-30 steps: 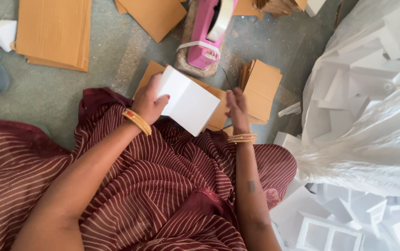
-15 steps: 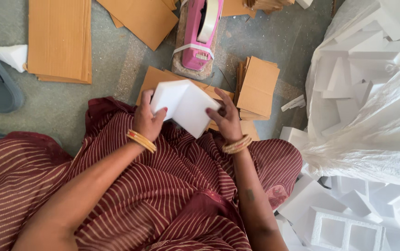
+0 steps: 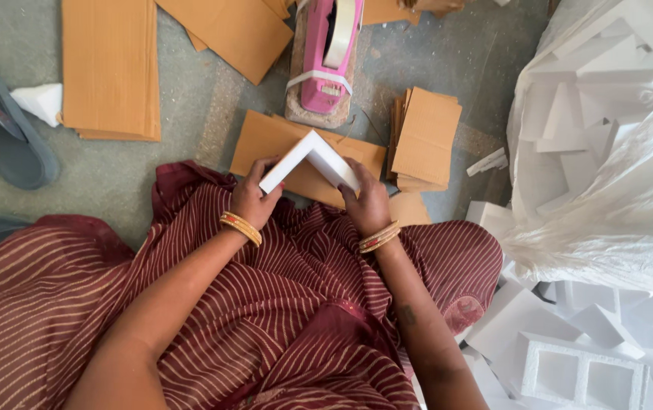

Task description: The person folds small cardboard sheets by hand to create rectangular boxes and inserts white foam blocks into them at a gluing station.

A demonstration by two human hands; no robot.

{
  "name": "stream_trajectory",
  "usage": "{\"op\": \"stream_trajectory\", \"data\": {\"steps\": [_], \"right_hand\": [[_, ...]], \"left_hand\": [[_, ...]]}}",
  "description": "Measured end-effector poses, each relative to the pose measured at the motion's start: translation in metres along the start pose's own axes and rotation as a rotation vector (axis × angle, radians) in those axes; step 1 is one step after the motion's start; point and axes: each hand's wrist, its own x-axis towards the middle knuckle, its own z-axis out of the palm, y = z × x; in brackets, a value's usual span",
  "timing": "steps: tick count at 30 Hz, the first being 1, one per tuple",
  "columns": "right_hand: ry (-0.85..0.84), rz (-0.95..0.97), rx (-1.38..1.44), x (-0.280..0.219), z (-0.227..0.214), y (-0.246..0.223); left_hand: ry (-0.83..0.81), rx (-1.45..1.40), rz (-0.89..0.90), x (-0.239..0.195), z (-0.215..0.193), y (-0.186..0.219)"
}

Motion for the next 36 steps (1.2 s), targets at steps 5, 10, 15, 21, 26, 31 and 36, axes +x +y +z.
{"op": "stream_trajectory", "data": {"steps": [5,10,15,21,26,31,36], "right_hand": [[0.068,0.032,0.110,-0.003,0.003,0.016],[-0.002,0.358,0.740,0.004,0.031,0.055],[-0.226,0.569,0.649,0.024,0.058,0.072],[0.066,0.356,-0.094,0.056,0.003,0.102],[-0.046,0.253,-0.693,0.132,-0.092,0.144],[-0.253,0.264,-0.808,0.168,-0.125,0.155],[-0.243,0.267,-0.804,0.167,-0.121,0.163]], "left_hand": [[0.030,-0.044,0.068,0.006,-0.009,0.024],[0.044,0.237,0.367,0.037,-0.030,0.062],[-0.137,0.625,0.415,0.070,-0.016,0.086],[-0.103,0.811,0.420,0.082,0.015,0.074],[-0.076,0.850,0.466,0.097,0.032,0.072],[-0.074,0.872,0.482,0.097,0.032,0.070],[-0.085,0.847,0.466,0.101,0.033,0.069]]}}
